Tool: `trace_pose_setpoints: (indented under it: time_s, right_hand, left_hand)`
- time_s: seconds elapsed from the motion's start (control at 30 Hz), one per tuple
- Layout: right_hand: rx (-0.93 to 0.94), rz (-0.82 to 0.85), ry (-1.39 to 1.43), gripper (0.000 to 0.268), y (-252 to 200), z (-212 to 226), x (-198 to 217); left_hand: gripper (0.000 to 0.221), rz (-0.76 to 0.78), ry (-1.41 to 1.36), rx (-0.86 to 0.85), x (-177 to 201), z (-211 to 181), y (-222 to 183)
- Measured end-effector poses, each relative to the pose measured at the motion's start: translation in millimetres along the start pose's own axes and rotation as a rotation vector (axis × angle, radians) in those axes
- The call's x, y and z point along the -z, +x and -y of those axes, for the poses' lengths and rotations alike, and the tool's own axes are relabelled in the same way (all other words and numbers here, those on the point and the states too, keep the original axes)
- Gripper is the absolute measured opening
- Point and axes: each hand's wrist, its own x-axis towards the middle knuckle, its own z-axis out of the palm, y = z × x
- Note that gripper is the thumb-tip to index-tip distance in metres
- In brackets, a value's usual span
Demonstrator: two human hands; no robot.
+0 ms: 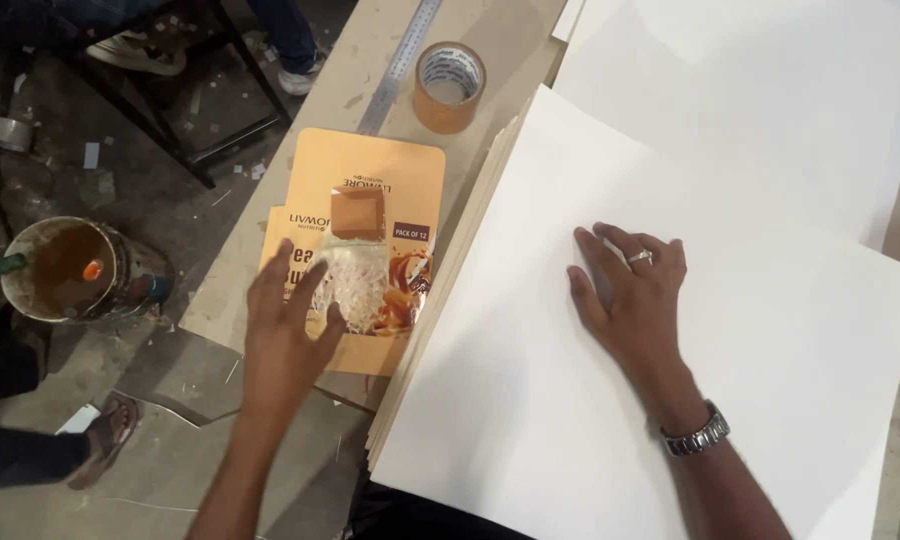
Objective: Stack and organize large sheets of paper on a work surface.
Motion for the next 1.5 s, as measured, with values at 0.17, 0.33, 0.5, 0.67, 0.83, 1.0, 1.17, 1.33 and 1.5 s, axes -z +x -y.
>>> trace_pose_setpoints:
  time_s: [0.17, 0.33, 0.5, 0.67, 0.83, 1.0, 1.17, 1.33, 1.5]
  right_hand:
    - [-0.024, 0.018, 0.056, 0.04, -3, -3, -3]
    - [-0.021, 0.014, 0.001, 0.041, -2, -3, -4]
    - [-0.03, 0.026, 0.032, 0.04, -2, -3, -3]
    - [-0.039, 0.027, 0.029, 0.041, -1, -1, -2]
    - [-0.022, 0.024, 0.017, 0.04, -2, -1, -2]
    - [-0.027, 0.03, 0.044, 0.04, -1, -2, -1]
    - [-0.025, 0.033, 0.017, 0.04, -2, -2, -2]
    - [-0.036, 0.063, -0.003, 0.045, 0, -2, 0]
    - [-0.056, 0.079, 0.003, 0.047, -1, -3, -3]
  left_hand:
    - [0.052, 0.096, 0.215, -0.027, -20, 33, 5]
    - [0.055, 0.145, 0.363, -0.031, -27, 32, 10]
    - [0.048, 0.143, 0.363, -0.015, -28, 30, 9]
    - [0.036, 0.092, 0.265, -0.032, -25, 39, 0]
    - [0.037, 0.027, 0.439, -0.128, -11, 32, -2]
    - [0.031, 0.106, 0.598, -0.19, -7, 30, -6]
    - [0.023, 0.154, 0.561, -0.187, 0, 29, -14]
    - [0.031, 0.112, -0.603, 0.366, -4, 44, -26]
    - [0.039, 0.15, -1.328, 0.683, 11, 31, -16]
